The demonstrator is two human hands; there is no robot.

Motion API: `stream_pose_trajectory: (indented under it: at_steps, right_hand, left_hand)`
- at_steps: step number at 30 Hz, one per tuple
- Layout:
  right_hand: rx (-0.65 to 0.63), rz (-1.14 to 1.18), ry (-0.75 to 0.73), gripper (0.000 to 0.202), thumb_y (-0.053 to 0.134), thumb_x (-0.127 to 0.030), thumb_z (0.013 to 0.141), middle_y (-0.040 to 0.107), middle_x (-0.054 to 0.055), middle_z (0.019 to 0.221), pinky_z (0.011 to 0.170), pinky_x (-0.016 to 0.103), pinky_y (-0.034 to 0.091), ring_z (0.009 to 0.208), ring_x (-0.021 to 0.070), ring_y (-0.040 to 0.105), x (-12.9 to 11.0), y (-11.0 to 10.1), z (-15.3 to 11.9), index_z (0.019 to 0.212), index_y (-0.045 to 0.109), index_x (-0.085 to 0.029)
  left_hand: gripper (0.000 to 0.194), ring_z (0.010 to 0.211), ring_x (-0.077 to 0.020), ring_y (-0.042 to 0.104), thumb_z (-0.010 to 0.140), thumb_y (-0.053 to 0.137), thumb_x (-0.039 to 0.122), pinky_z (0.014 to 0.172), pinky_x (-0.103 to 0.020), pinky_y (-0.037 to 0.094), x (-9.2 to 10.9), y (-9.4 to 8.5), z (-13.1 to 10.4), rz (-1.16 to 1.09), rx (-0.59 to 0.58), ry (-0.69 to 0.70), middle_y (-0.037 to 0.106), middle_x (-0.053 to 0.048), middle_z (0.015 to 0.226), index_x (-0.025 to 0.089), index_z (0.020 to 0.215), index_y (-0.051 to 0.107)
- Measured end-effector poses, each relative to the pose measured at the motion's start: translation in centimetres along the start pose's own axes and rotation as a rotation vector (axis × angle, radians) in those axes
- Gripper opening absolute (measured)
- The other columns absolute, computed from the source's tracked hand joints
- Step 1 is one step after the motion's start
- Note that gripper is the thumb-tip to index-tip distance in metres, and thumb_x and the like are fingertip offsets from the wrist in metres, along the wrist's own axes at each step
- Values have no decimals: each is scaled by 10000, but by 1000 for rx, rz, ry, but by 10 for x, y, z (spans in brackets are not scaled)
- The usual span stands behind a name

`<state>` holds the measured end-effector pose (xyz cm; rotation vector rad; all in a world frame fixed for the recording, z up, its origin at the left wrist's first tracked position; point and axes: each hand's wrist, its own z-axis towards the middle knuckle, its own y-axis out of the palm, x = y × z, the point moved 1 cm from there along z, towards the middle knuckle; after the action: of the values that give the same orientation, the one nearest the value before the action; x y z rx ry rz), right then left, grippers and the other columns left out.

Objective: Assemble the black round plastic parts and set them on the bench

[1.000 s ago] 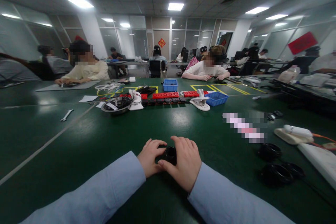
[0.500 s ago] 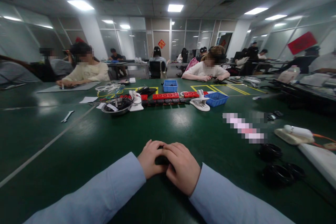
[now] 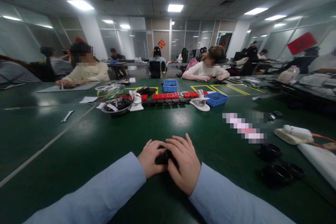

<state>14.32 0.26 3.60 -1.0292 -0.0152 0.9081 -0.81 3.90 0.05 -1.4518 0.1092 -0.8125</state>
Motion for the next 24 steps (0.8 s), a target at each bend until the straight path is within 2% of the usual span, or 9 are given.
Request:
stream_pose_trajectory:
  at_steps: [3, 8, 12, 16, 19, 24]
  right_hand:
    - [53, -58, 126, 333, 543, -239, 679, 527, 83, 998, 868, 418, 327, 943, 230, 454, 2, 1, 1, 1002, 527, -160]
    - [-12, -134, 201, 391, 635, -369, 640, 519, 65, 915, 750, 374, 363, 854, 226, 454, 6, 8, 2, 951, 514, -166]
    - [-67, -131, 136, 278, 614, -300, 675, 530, 43, 867, 733, 351, 358, 823, 203, 458, 9, 10, 1, 911, 526, -183]
    - [-67, -71, 55, 280, 545, -174, 678, 535, 54, 913, 764, 339, 364, 853, 191, 454, 8, 10, 1, 957, 523, -167]
    - [-66, -27, 16, 256, 495, -127, 660, 547, 60, 924, 781, 342, 366, 862, 192, 454, 7, 10, 1, 910, 539, -158]
    - [-73, 53, -51, 349, 431, -78, 617, 572, 64, 989, 835, 362, 353, 903, 195, 465, 6, 10, 1, 933, 548, -169]
  left_hand:
    - [363, 1086, -269, 429, 639, 643, 309, 972, -542, 181, -1, 1, 0, 0, -18, -9, 511, -54, 1134, 245, 993, 589]
    - [413, 1081, -263, 433, 630, 641, 268, 978, -534, 168, 0, 0, 0, 1, -27, -11, 511, -51, 1128, 259, 1038, 576]
    - [431, 1070, -256, 440, 630, 632, 263, 979, -525, 177, 1, 0, 0, -2, -20, -14, 517, -43, 1116, 261, 1056, 565]
    - [382, 1060, -251, 445, 620, 624, 221, 984, -509, 181, 1, 1, -1, 6, -3, -9, 524, -46, 1101, 229, 1001, 590]
    - [343, 1062, -253, 442, 618, 627, 220, 987, -496, 184, 0, 3, 0, 7, 6, -1, 526, -56, 1101, 205, 960, 603]
    - [373, 1058, -247, 444, 615, 642, 242, 990, -496, 181, -2, 3, 0, -4, 15, -2, 530, -46, 1095, 218, 981, 579]
